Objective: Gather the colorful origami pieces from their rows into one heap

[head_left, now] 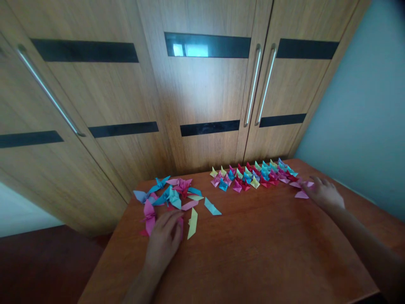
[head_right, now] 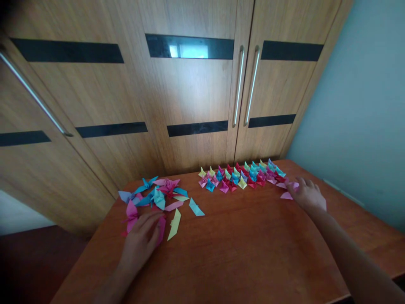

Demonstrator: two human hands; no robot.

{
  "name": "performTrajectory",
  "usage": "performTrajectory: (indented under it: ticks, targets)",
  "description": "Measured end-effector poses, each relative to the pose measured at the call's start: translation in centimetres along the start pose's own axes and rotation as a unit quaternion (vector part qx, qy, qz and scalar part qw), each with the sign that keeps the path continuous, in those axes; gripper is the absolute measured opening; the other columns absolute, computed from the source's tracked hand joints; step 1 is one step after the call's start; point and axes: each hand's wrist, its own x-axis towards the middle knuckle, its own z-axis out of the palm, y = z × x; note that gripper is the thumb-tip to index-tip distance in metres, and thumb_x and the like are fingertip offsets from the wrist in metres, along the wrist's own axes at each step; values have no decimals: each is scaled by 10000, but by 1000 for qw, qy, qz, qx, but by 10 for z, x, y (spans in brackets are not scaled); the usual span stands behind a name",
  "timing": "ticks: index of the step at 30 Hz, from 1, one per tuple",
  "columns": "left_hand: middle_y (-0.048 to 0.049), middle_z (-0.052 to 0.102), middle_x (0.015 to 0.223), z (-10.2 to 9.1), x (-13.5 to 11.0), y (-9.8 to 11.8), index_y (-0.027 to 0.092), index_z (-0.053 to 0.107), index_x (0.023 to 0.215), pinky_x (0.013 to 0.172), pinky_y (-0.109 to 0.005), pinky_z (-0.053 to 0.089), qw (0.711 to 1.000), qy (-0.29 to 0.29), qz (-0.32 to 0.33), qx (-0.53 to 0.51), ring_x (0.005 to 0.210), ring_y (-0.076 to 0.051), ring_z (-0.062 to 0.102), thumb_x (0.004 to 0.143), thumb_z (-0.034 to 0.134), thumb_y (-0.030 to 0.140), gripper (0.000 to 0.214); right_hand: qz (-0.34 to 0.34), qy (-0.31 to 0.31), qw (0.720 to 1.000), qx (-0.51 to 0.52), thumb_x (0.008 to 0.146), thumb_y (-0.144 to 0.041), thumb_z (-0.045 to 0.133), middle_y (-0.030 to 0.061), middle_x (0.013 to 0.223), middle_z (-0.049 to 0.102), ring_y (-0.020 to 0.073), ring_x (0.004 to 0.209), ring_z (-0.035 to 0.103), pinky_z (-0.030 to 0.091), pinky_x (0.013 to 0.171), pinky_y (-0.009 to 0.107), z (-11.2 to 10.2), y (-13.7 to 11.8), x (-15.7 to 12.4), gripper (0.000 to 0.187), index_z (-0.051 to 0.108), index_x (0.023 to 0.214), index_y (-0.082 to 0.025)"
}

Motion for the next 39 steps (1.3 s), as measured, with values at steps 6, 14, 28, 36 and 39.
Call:
performTrajectory:
  ticks: [6, 14, 28, 36, 39]
  targets:
    - [-86, 614, 1193, 8, -2, 5, 225, 605, 1134, 914, -441, 479, 998, -59, -22, 4, 1074, -260, 577, 843, 474, 207, 320, 3, -87, 995, -45, 883, -442, 413, 253, 1157, 584, 306, 881, 618, 373, 662, 390, 4, -8, 4, 462, 558, 1238, -184]
    - [-101, 583, 1244, 15, -6, -3, 216, 582, 1176, 943, -481, 447, 994, -90, -50, 32, 1130, -290, 543, 849, 499, 278, 343, -17, -101, 994, -40, 852, -335, 450, 184, 1106, 649, 290, 855, 636, 381, 629, 348, 10, 1, -2, 352, 644, 1118, -213]
    - [-114, 501, 1341, 25, -13, 0, 209, 540, 1223, 1016, -489, 415, 993, -111, -30, -20, 1227, -282, 476, 847, 511, 226, 377, -148, -41, 949, 275, 797, -277, 483, 73, 915, 715, 196, 740, 661, 490, 671, 279, -8, -163, -73, 313, 669, 1035, -192]
    - [-82, 584, 1227, 16, -8, -5, 227, 593, 1128, 980, -442, 464, 994, -77, -40, -72, 1131, -236, 553, 848, 475, 155, 312, -324, -120, 827, 444, 795, -104, 498, 39, 965, 695, 167, 849, 622, 473, 787, 281, -21, -404, -103, 293, 664, 1010, -215]
    - [-91, 612, 1181, 15, -7, -6, 205, 628, 1056, 964, -438, 477, 993, -69, -50, -77, 1097, -237, 575, 854, 468, 155, 263, -352, -151, 805, 452, 814, -129, 528, 32, 1013, 680, 179, 939, 594, 458, 835, 301, -20, -453, -108, 284, 642, 1057, -220]
